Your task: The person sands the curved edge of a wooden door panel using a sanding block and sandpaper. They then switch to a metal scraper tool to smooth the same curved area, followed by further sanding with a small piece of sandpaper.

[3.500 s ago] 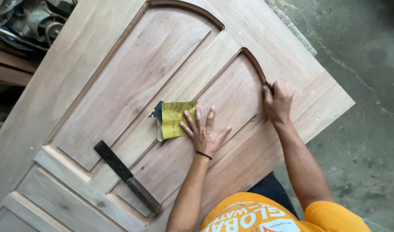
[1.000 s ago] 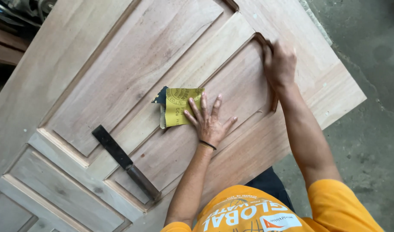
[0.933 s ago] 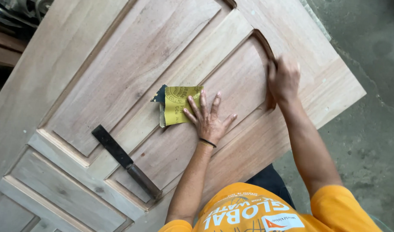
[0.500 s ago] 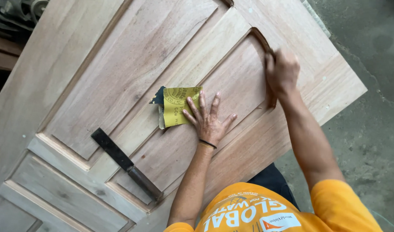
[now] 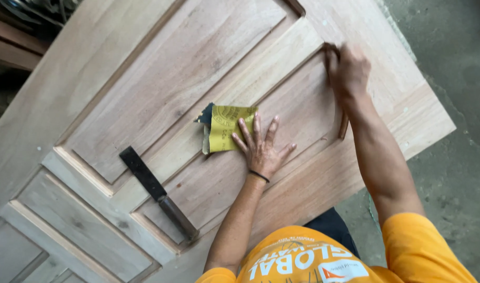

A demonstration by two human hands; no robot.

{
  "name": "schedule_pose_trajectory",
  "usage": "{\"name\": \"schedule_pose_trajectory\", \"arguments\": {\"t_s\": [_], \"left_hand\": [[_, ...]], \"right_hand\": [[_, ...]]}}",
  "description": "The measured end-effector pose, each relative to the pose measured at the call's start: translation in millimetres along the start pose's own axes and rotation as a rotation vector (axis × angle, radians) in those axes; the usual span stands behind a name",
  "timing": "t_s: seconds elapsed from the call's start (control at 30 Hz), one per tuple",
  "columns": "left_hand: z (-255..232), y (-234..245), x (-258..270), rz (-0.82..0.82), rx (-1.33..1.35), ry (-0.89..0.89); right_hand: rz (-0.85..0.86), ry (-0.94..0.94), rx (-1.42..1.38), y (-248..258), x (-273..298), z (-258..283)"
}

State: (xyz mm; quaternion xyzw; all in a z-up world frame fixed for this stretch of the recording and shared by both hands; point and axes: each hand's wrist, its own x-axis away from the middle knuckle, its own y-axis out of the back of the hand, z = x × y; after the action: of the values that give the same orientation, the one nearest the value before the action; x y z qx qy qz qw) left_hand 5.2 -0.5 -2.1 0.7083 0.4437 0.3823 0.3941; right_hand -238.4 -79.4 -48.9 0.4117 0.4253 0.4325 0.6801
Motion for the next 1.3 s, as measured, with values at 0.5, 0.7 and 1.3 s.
{"name": "schedule_pose_trajectory", "arguments": {"t_s": [0.5, 0.7, 1.3], "left_hand": [[0, -2, 0, -0.11, 0.041, -0.046], [-2, -1, 0, -0.108, -0.001, -0.061], [-1, -2, 1, -0.111, 0.023, -0.07]], "right_hand": [[-0.099, 0.035, 0.121, -15, 4, -12], [0.054, -0.206, 0.117, 22, 95, -13], [0.114, -0.343, 0.104, 19, 124, -12]]}}
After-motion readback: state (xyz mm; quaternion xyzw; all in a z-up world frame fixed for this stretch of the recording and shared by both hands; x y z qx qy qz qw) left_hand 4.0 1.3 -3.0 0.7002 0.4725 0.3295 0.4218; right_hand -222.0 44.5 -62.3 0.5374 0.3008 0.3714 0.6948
